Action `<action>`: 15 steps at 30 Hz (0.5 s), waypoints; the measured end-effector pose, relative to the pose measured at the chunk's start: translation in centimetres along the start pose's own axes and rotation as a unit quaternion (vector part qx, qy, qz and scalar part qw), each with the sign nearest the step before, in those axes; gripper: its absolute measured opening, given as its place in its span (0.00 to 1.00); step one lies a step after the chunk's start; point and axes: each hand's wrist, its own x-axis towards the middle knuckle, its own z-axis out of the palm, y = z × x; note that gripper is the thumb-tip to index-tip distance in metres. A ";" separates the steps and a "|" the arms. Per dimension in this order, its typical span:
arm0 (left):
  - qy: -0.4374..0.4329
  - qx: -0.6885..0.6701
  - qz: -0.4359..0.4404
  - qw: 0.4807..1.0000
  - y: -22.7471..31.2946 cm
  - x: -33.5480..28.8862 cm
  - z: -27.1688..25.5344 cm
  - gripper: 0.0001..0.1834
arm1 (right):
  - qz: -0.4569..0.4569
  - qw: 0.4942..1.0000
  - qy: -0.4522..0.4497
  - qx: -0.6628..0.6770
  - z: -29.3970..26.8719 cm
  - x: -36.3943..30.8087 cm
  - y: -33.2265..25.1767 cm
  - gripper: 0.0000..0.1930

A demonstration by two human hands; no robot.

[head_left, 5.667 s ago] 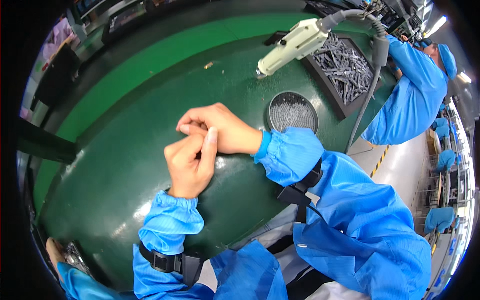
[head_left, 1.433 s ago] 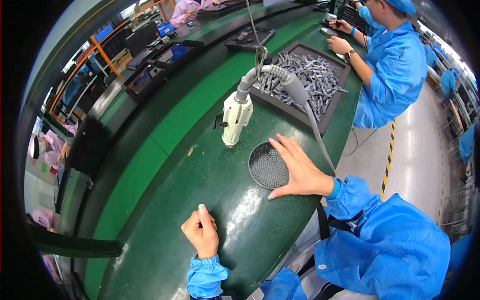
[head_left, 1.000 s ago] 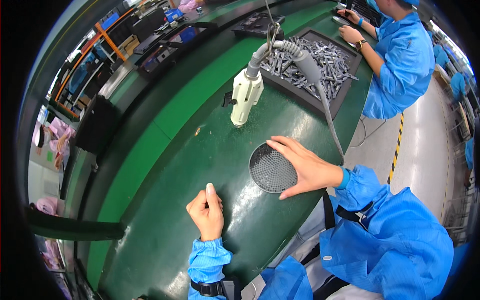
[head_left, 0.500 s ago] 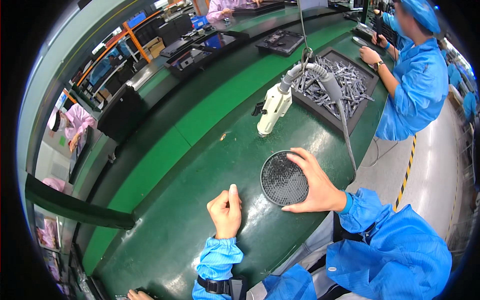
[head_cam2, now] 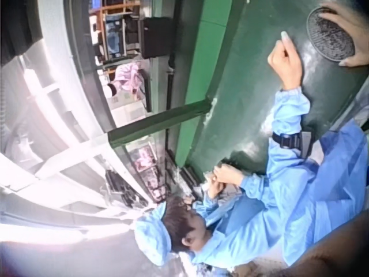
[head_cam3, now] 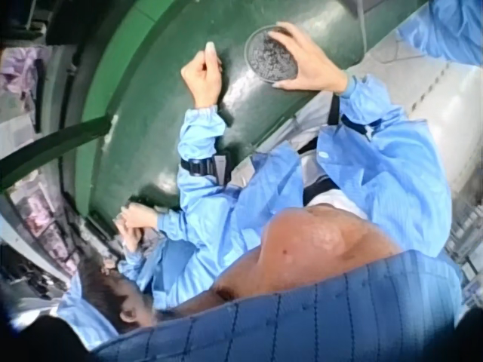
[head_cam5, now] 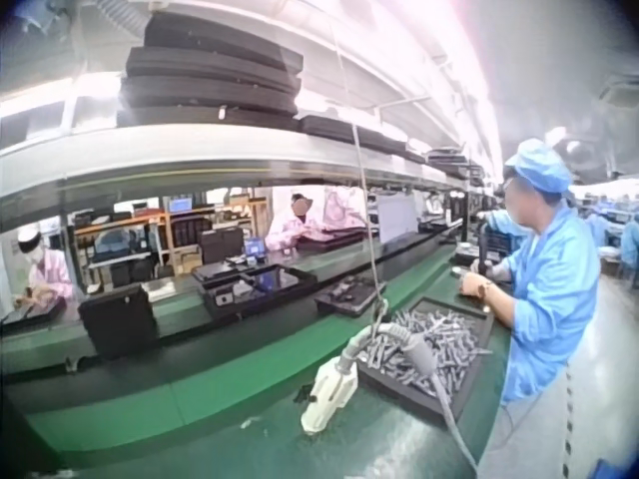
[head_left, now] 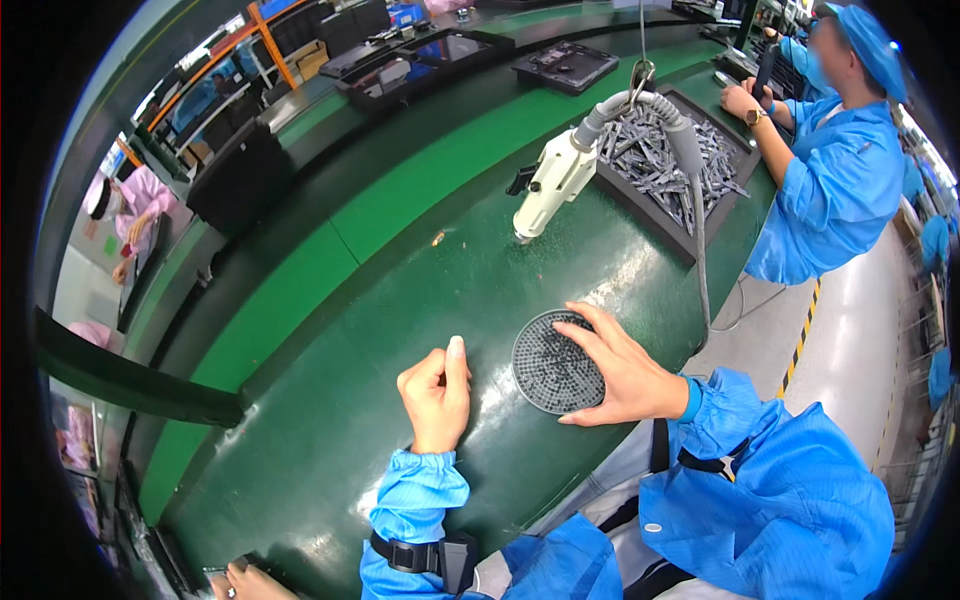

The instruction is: The person assembles tablet devices by placing internal components into tablet frames by hand, positioning parts with tweezers, driving screws using a suspended electric screwdriver, and sliding the frames along the conveyor.

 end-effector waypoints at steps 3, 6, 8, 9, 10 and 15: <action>0.004 -0.012 -0.003 1.000 -0.4 -0.2 -0.1 0.21 | -0.035 0.990 -0.064 -0.121 -0.6 0.0 -0.7 0.45; 0.025 -0.017 0.008 1.000 -0.5 -0.3 0.1 0.21 | -0.090 0.953 -0.156 -0.245 -1.0 -0.4 -1.2 0.42; 0.016 -0.006 0.031 0.999 -0.7 -0.5 0.0 0.22 | -0.076 0.946 -0.175 -0.263 -1.8 -1.5 -2.0 0.40; 0.019 -0.009 0.030 0.999 -0.6 -0.5 0.0 0.22 | -0.083 0.948 -0.175 -0.255 -2.0 -2.4 -2.3 0.40; 0.018 -0.010 0.031 0.999 -0.6 -0.5 0.1 0.22 | -0.084 0.946 -0.178 -0.257 -2.0 -2.5 -2.7 0.40; 0.021 -0.029 0.029 0.999 -0.9 -0.5 0.2 0.22 | -0.144 0.944 -0.196 -0.224 -0.1 -0.2 -3.0 0.38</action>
